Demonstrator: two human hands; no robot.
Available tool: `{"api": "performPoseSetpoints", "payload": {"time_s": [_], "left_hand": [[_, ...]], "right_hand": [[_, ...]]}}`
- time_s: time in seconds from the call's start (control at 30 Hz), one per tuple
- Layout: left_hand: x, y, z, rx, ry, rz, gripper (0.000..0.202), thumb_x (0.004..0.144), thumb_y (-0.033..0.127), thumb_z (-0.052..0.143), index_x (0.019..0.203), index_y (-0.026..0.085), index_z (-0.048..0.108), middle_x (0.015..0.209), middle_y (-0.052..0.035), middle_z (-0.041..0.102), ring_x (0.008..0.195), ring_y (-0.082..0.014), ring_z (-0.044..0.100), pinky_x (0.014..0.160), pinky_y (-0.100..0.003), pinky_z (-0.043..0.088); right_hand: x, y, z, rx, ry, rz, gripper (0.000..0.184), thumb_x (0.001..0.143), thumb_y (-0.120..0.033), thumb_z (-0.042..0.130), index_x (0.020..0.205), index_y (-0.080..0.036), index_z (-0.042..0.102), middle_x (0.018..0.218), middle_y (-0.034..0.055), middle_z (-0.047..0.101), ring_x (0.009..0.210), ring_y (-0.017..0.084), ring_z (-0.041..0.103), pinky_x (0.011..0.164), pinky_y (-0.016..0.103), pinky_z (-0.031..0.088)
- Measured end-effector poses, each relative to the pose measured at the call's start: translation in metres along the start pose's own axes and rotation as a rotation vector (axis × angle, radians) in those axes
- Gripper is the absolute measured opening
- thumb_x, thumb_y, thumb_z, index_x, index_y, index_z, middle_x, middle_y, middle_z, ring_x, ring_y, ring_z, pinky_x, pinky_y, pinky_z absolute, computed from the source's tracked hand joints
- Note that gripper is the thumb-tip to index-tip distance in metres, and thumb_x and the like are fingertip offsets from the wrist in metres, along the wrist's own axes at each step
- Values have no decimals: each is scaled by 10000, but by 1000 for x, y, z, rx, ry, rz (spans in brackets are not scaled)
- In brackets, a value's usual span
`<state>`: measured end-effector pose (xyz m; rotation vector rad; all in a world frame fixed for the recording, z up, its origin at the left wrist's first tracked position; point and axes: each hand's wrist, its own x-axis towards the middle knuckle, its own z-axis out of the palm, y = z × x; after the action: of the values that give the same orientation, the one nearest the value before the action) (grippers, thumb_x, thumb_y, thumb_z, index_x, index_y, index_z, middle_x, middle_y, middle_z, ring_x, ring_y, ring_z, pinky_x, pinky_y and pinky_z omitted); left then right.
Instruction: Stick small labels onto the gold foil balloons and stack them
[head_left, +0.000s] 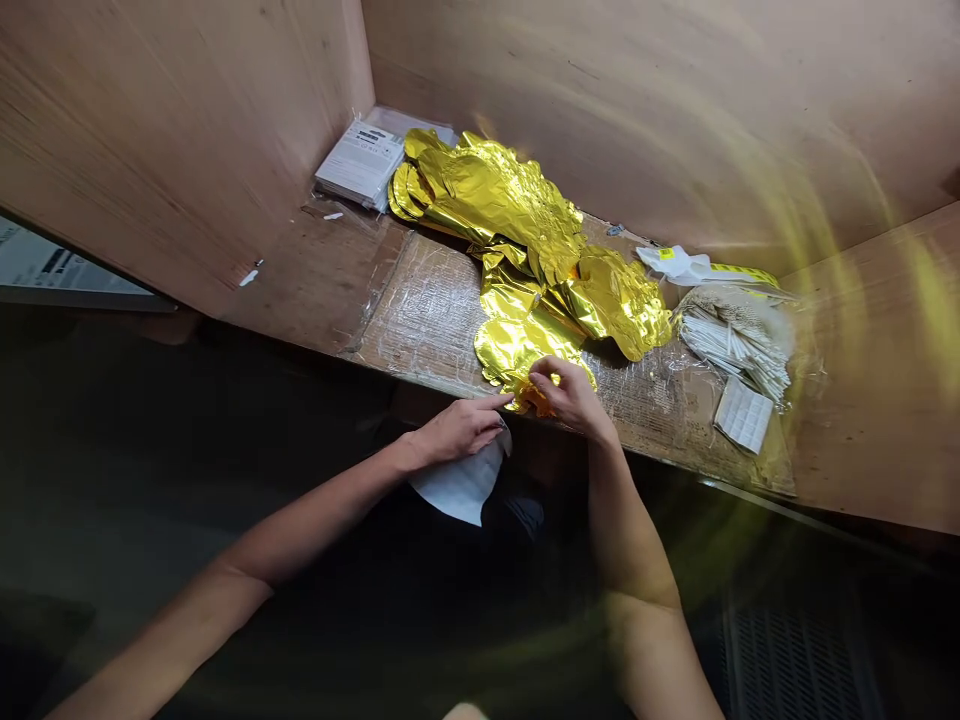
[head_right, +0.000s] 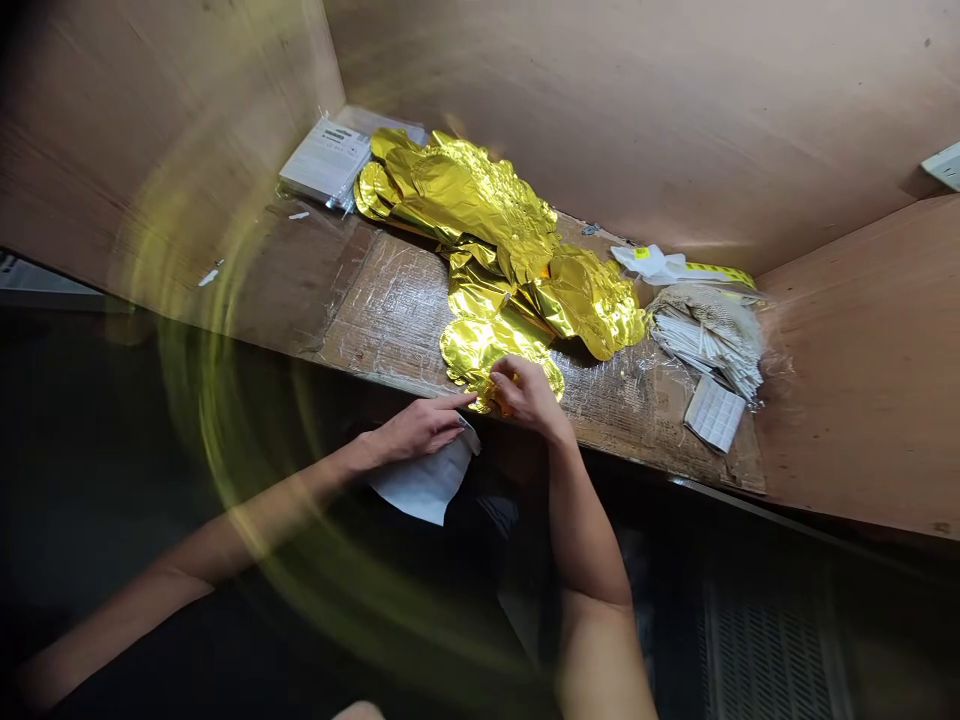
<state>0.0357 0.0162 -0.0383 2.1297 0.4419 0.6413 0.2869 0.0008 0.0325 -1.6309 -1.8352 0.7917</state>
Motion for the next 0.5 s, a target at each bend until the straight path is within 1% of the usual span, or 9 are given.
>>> {"api": "performPoseSetpoints", "payload": {"time_s": [0.07, 0.1, 0.13, 0.2, 0.23, 0.27, 0.33, 0.4, 0.5], "left_hand": [[-1, -6, 7, 75, -22, -22, 199, 975, 128, 583, 844, 166, 728, 1549, -162, 608, 1112, -270, 783, 973, -368, 614], [-1, -8, 9, 90, -20, -35, 198, 973, 119, 579, 848, 170, 724, 1543, -150, 617, 1131, -271, 778, 983, -367, 613], [-2, -10, 10, 91, -14, -45, 203, 974, 117, 575, 845, 174, 721, 1539, -139, 623, 1145, -270, 775, 991, -366, 611], [-4, -11, 10, 74, -4, -50, 219, 982, 124, 567, 828, 178, 713, 1536, -124, 629, 1156, -266, 771, 993, -361, 610], [-5, -11, 10, 67, -1, -50, 224, 985, 129, 566, 819, 179, 708, 1537, -121, 628, 1146, -262, 775, 983, -357, 612], [-5, -11, 9, 63, 0, -50, 224, 987, 134, 569, 811, 179, 702, 1541, -119, 625, 1117, -255, 783, 964, -352, 616], [-6, -11, 7, 61, -6, -45, 214, 991, 149, 582, 811, 180, 694, 1553, -116, 614, 1042, -233, 798, 925, -339, 619], [-6, -10, 5, 62, -11, -26, 211, 1005, 175, 583, 826, 182, 694, 1561, -115, 607, 1017, -222, 799, 914, -333, 615], [-5, -11, 6, 81, -18, 8, 220, 1024, 209, 569, 849, 185, 700, 1572, -113, 597, 1082, -233, 785, 931, -329, 608]], "right_hand": [[8, 7, 8, -149, -72, -27, 145, 983, -287, 599, 877, -211, 662, 847, 26, 697, 807, 192, 610, 796, 329, 430], [10, 10, 12, -237, -64, -42, 123, 983, -277, 598, 907, -211, 669, 880, 38, 706, 841, 204, 614, 820, 342, 416], [11, 12, 15, -324, -20, -47, 104, 986, -264, 592, 958, -210, 676, 923, 55, 715, 882, 219, 615, 844, 356, 402], [10, 17, 17, -449, 124, -27, 133, 998, -255, 574, 1070, -201, 672, 995, 88, 718, 937, 245, 606, 867, 378, 379], [9, 19, 17, -475, 167, -15, 148, 1006, -266, 572, 1100, -197, 664, 1000, 94, 714, 935, 248, 600, 865, 382, 373], [7, 21, 16, -485, 173, -11, 147, 1013, -289, 579, 1096, -198, 658, 992, 91, 709, 926, 247, 593, 860, 381, 369], [4, 25, 15, -476, 82, -32, 150, 1020, -355, 605, 1024, -211, 648, 968, 73, 698, 916, 239, 580, 853, 373, 359], [3, 28, 14, -458, -4, -51, 193, 1037, -384, 593, 945, -218, 632, 957, 62, 694, 920, 230, 568, 849, 366, 349], [4, 32, 14, -383, -17, -26, 257, 1062, -359, 532, 867, -216, 618, 905, 50, 686, 894, 214, 560, 839, 353, 354]]}}
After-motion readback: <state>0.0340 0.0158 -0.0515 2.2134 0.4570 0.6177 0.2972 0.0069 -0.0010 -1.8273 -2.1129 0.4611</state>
